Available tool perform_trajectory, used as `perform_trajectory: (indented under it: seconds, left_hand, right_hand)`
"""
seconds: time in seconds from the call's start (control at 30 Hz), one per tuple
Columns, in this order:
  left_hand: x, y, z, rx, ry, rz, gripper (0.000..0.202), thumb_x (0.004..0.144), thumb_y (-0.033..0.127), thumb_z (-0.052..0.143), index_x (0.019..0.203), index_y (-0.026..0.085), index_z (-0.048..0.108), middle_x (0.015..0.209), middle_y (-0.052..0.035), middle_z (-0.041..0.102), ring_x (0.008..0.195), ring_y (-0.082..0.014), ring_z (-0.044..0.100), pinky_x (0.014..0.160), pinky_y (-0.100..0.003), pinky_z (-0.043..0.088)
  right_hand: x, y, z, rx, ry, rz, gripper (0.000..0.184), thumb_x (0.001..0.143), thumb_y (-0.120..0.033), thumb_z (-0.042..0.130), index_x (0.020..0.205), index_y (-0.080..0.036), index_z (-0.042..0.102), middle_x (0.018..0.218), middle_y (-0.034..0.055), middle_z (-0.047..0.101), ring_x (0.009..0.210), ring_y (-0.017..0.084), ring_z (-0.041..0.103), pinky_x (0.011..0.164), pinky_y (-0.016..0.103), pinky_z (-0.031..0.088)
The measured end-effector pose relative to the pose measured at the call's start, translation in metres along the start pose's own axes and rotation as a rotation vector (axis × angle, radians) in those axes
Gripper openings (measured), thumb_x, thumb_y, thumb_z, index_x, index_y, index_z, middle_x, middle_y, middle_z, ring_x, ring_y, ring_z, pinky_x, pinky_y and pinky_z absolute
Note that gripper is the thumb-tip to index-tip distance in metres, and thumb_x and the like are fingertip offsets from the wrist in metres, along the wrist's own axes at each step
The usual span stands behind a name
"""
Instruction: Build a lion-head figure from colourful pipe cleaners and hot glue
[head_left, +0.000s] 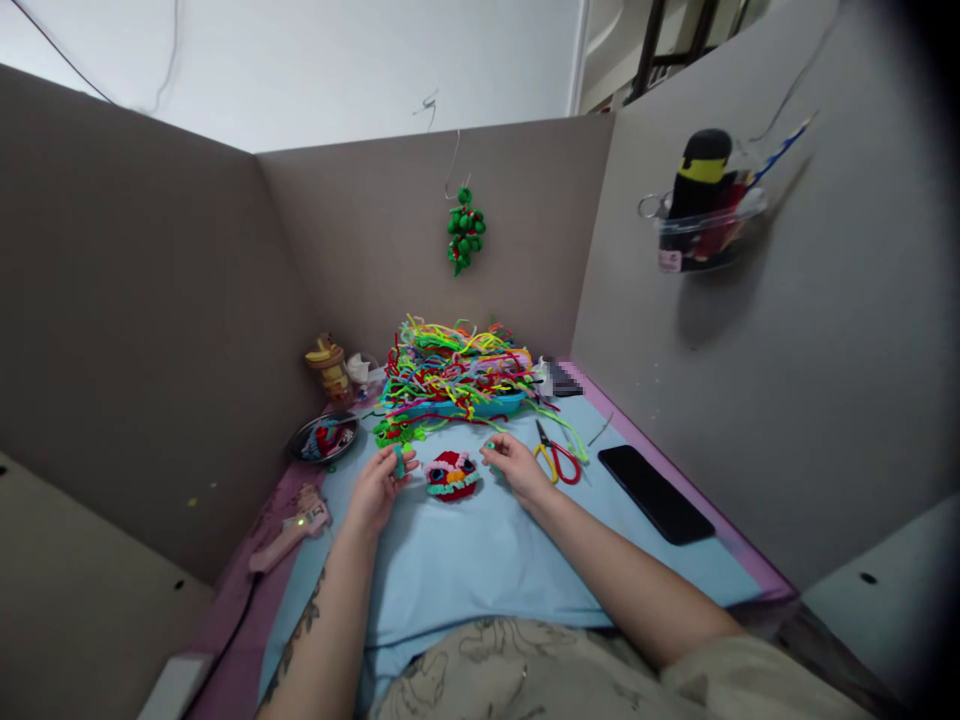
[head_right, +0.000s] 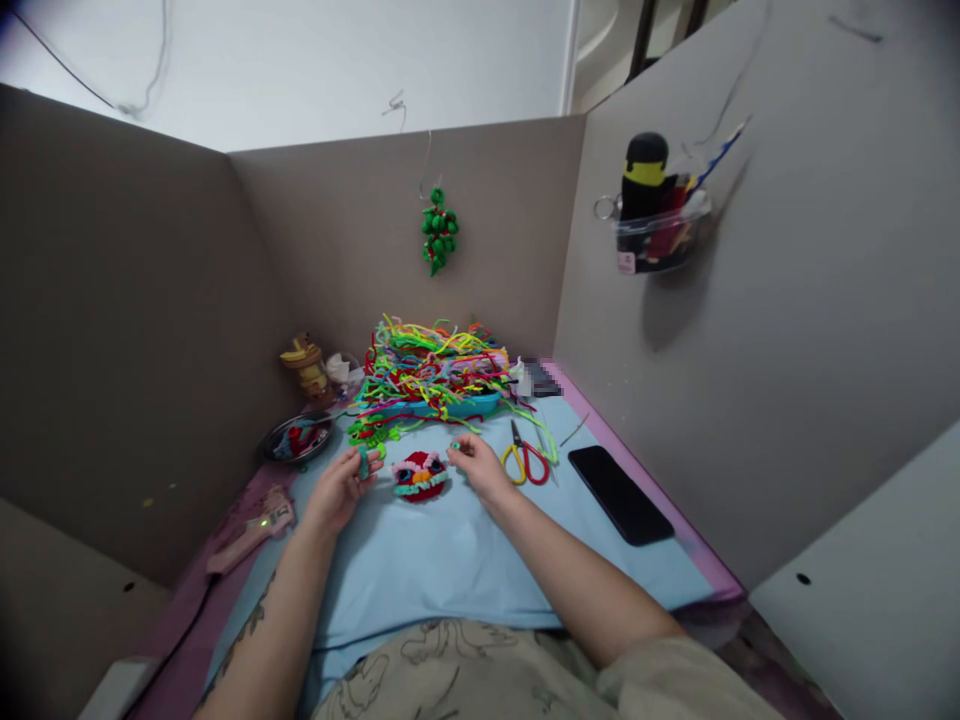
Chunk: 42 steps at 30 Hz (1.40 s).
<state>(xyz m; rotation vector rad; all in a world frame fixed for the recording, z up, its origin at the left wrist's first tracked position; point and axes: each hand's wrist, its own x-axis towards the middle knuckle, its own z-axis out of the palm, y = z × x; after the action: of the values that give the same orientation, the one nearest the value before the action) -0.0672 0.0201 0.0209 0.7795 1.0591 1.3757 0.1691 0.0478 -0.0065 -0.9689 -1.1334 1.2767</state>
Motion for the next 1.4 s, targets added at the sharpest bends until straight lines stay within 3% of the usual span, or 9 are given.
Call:
perform_trajectory:
  seconds: [0.13, 0.27, 0.47, 0.57, 0.73, 0.83, 0.93, 1.1, 1.4]
  left_hand:
    - [-0.006, 0.004, 0.006, -0.147, -0.050, -0.082, 0.027, 0.077, 0.013, 0.057, 0.104, 0.015, 0.057, 0.099, -0.0092, 0.067, 0.086, -0.0176, 0.066, 0.070, -0.027, 0.053]
    - [-0.007, -0.002, 0.008, -0.160, -0.093, -0.119, 0.030, 0.072, 0.009, 0.064, 0.101, 0.014, 0.058, 0.094, -0.0073, 0.067, 0.085, -0.0157, 0.066, 0.073, -0.025, 0.053]
    - [-0.010, -0.013, 0.013, -0.011, -0.134, -0.083, 0.035, 0.058, 0.019, 0.079, 0.087, 0.014, 0.060, 0.076, -0.0030, 0.067, 0.062, -0.0108, 0.063, 0.054, -0.018, 0.048]
    - [-0.013, -0.017, 0.020, 0.129, -0.130, 0.006, 0.032, 0.058, 0.024, 0.079, 0.082, 0.014, 0.062, 0.063, -0.0002, 0.064, 0.052, -0.0080, 0.057, 0.048, -0.016, 0.042]
    - [-0.019, -0.024, 0.034, 0.267, -0.234, 0.153, 0.027, 0.059, 0.025, 0.078, 0.081, 0.013, 0.067, 0.079, -0.0074, 0.070, 0.070, -0.0155, 0.064, 0.068, -0.025, 0.048]
    - [-0.022, -0.027, 0.039, 0.316, -0.272, 0.195, 0.027, 0.061, 0.026, 0.076, 0.084, 0.014, 0.068, 0.083, -0.0082, 0.070, 0.075, -0.0179, 0.064, 0.072, -0.029, 0.049]
    - [-0.023, -0.032, 0.041, 0.369, -0.281, 0.239, 0.028, 0.062, 0.026, 0.075, 0.086, 0.015, 0.067, 0.084, -0.0076, 0.069, 0.076, -0.0181, 0.064, 0.072, -0.029, 0.049]
    - [-0.023, -0.033, 0.038, 0.565, -0.193, 0.365, 0.027, 0.065, 0.029, 0.072, 0.088, 0.016, 0.067, 0.085, -0.0064, 0.068, 0.078, -0.0182, 0.062, 0.070, -0.028, 0.050]
    - [-0.025, -0.033, 0.037, 0.844, -0.219, 0.751, 0.012, 0.075, 0.022, 0.062, 0.085, 0.020, 0.067, 0.084, -0.0056, 0.064, 0.081, -0.0175, 0.059, 0.072, -0.030, 0.049]
  right_hand:
    - [-0.003, -0.001, 0.003, -0.001, -0.039, 0.016, 0.027, 0.062, -0.037, 0.069, 0.078, -0.018, 0.057, 0.062, -0.0031, 0.058, 0.058, 0.011, 0.053, 0.054, 0.022, 0.038]
    - [-0.006, -0.003, 0.004, -0.031, -0.080, 0.040, 0.026, 0.065, -0.038, 0.066, 0.081, -0.018, 0.062, 0.064, -0.0018, 0.060, 0.059, 0.012, 0.054, 0.054, 0.022, 0.039]
    - [-0.013, -0.004, 0.012, -0.061, -0.208, -0.072, 0.028, 0.066, -0.035, 0.068, 0.088, -0.018, 0.062, 0.070, -0.0007, 0.062, 0.064, 0.013, 0.056, 0.063, 0.026, 0.044]
    - [-0.019, -0.008, 0.018, -0.132, -0.221, -0.163, 0.023, 0.066, -0.030, 0.069, 0.083, -0.018, 0.060, 0.077, 0.0006, 0.064, 0.073, 0.015, 0.059, 0.071, 0.028, 0.046]
    - [-0.030, -0.017, 0.025, -0.327, -0.210, -0.301, 0.014, 0.074, -0.030, 0.063, 0.079, -0.018, 0.061, 0.078, 0.0014, 0.064, 0.078, 0.016, 0.059, 0.077, 0.030, 0.045]
    - [-0.033, -0.018, 0.025, -0.377, -0.206, -0.339, 0.013, 0.076, -0.030, 0.062, 0.081, -0.018, 0.062, 0.081, 0.0019, 0.065, 0.081, 0.017, 0.059, 0.080, 0.030, 0.045]
    - [-0.034, -0.017, 0.025, -0.383, -0.198, -0.335, 0.013, 0.076, -0.029, 0.062, 0.082, -0.018, 0.062, 0.080, 0.0019, 0.065, 0.081, 0.017, 0.059, 0.079, 0.030, 0.045]
    - [-0.033, -0.015, 0.025, -0.353, -0.237, -0.324, 0.014, 0.076, -0.030, 0.061, 0.082, -0.017, 0.062, 0.078, 0.0014, 0.064, 0.075, 0.015, 0.059, 0.074, 0.028, 0.046]
    - [-0.027, -0.005, 0.024, -0.255, -0.291, -0.219, 0.018, 0.073, -0.032, 0.065, 0.081, -0.017, 0.063, 0.077, 0.0014, 0.065, 0.074, 0.015, 0.059, 0.072, 0.028, 0.046]
